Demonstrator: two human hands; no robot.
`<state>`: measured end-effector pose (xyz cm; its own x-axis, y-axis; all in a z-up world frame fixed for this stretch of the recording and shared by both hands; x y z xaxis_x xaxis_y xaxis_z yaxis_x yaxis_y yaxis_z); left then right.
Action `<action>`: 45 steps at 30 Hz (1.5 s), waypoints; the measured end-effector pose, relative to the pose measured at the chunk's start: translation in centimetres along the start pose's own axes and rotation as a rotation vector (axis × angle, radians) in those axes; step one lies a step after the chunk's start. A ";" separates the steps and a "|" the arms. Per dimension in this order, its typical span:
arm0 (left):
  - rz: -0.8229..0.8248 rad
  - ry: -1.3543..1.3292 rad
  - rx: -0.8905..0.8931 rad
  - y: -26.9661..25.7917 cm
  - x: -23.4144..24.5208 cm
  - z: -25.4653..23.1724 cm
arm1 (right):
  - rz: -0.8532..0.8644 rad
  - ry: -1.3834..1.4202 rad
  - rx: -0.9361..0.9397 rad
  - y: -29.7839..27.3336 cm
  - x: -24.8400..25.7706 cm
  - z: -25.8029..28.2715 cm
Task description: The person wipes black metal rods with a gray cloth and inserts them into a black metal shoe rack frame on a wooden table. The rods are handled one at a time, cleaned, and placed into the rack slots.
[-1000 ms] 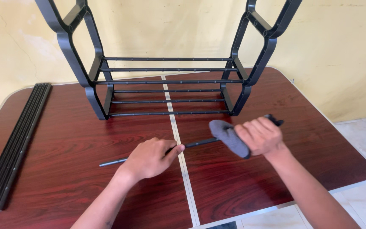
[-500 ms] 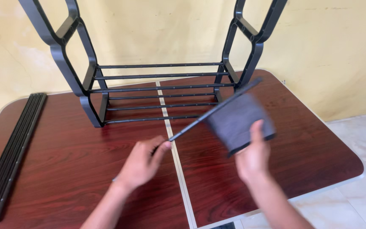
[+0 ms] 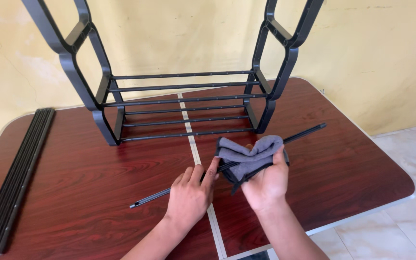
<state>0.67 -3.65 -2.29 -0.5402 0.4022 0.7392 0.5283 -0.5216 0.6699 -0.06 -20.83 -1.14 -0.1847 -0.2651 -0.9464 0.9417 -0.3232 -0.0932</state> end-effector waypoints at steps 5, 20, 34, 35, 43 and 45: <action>0.015 0.012 -0.029 -0.4 -1.2 1.3 | 0.283 0.172 -0.020 2.5 0.9 3.0; 0.134 -0.214 0.192 -4.5 8.4 8.4 | 0.268 -0.044 0.225 3.8 -3.1 11.5; -0.086 -0.396 0.872 -16.9 23.2 17.8 | 0.842 -0.883 -0.289 -1.4 -7.4 -14.8; -0.133 -0.404 0.896 -17.5 22.8 18.4 | 0.829 -1.033 -0.361 -1.5 -7.6 -16.9; -0.157 0.133 0.930 -16.0 15.2 27.7 | 0.951 -1.390 -0.516 0.4 -9.7 -30.2; -0.023 0.104 1.011 -15.9 12.6 30.2 | 0.931 -1.563 -0.424 1.9 -9.1 -32.4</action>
<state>5.21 32.40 -1.56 -0.5858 0.3113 0.7482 0.7975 0.3857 0.4639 12.54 10.36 -2.70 0.5383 -0.7670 0.3493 0.8316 0.5505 -0.0727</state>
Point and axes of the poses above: each hand's wrist, its own y-axis towards the middle knuckle, its own x-axis out of the back of the hand, z = x × y, the point moved 4 cm from there along y, towards the middle knuckle, and after that the axes turned 8 degrees about y, right-handed, at the moved point
